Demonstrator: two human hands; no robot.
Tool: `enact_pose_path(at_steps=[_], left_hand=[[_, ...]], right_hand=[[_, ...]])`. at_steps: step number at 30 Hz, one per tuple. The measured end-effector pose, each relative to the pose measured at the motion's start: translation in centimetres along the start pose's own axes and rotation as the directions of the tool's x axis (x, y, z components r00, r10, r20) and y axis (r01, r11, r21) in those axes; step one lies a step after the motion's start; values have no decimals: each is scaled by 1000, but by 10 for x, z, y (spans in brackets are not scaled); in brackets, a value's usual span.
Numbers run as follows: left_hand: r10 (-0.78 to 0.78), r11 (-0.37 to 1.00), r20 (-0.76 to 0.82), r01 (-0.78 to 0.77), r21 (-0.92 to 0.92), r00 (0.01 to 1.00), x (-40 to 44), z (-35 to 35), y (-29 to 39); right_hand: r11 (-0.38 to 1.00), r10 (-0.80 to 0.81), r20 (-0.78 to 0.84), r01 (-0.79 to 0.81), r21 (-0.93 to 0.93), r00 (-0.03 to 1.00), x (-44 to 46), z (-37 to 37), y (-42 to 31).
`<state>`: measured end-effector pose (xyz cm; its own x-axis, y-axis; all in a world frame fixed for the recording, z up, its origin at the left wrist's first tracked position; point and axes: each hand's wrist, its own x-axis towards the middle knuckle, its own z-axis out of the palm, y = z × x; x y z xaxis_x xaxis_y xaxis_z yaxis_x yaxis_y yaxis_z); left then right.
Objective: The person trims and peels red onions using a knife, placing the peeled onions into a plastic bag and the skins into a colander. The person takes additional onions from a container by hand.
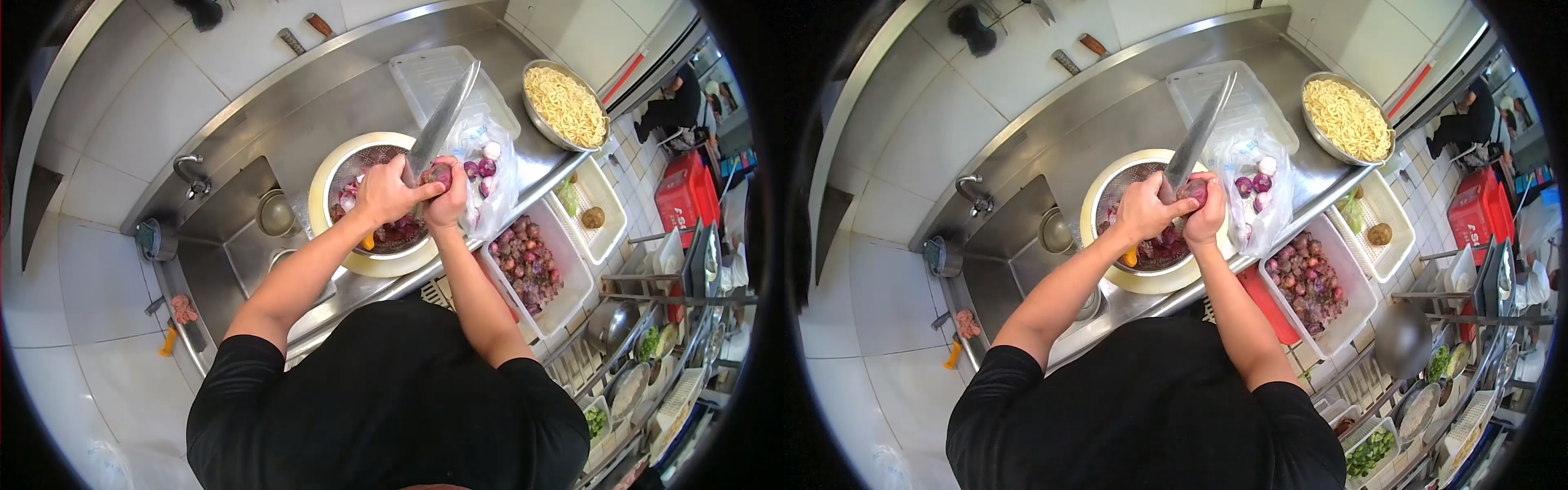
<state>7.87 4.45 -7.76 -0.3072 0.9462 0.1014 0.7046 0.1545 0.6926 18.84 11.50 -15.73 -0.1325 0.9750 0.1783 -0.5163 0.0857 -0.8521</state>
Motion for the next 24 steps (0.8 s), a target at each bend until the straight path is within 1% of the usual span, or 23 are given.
enact_pose_path(at_steps=[1,3,4,5,7,8,9,10,11,12,13,14,15,16,17,18,19,21,23,24], left_hand=[[9,1000,-16,-10,-29,1000,-1,1,0],[62,998,-19,-62,0,998,0,-5,-5],[85,996,-19,-85,14,996,-1,-10,-6],[96,995,21,-97,35,995,0,-16,-6],[120,989,104,-128,76,987,3,-30,2],[60,998,68,-60,-13,996,1,-25,3],[0,995,38,4,-104,999,-3,-14,5],[-61,978,15,63,-196,998,-6,-4,4],[-7,964,-30,-1,-264,1000,-9,7,-1],[1,966,-49,-14,-257,999,-7,9,-1],[6,968,-68,-22,-249,998,-8,9,-2],[7,970,-87,-28,-241,996,-8,9,-4],[5,993,-43,-10,-116,999,-4,-2,-4],[-14,996,3,14,-93,1000,2,-6,-10],[-14,983,-14,12,-185,1000,5,-1,-19],[-15,962,-36,5,-273,999,9,6,-32],[-59,926,-27,45,-374,998,14,9,-44],[-140,821,4,118,-559,990,20,8,-56],[-161,893,18,154,-423,987,19,-3,-59],[-175,920,24,172,-352,984,18,-10,-54]], right_hand=[[997,-63,12,64,-46,998,-1,-1,1],[994,104,108,-101,-38,989,0,-5,-4],[945,323,197,-328,-6,926,4,-7,-21],[841,517,288,-541,3,806,5,-8,-34],[789,583,321,-614,-6,746,7,-4,-48],[763,611,337,-646,-12,716,10,-3,-51],[957,213,186,-166,-237,959,10,2,-40],[812,-279,153,318,-490,948,8,12,-21],[378,-685,251,628,-681,684,9,17,-10],[560,-522,220,526,-640,824,9,16,-15],[713,-325,204,381,-589,924,6,15,-21],[824,-108,205,203,-530,973,4,14,-25],[894,203,138,-126,-430,969,9,16,-25],[895,356,131,-297,-333,925,8,13,-29],[857,498,143,-460,-233,855,9,8,-34],[784,621,174,-607,-132,764,9,13,-47],[804,525,344,-586,100,779,10,13,-48],[763,506,469,-629,147,724,14,8,-56],[721,466,574,-665,195,674,13,-1,-56],[732,455,583,-656,186,673,13,-2,-53]])
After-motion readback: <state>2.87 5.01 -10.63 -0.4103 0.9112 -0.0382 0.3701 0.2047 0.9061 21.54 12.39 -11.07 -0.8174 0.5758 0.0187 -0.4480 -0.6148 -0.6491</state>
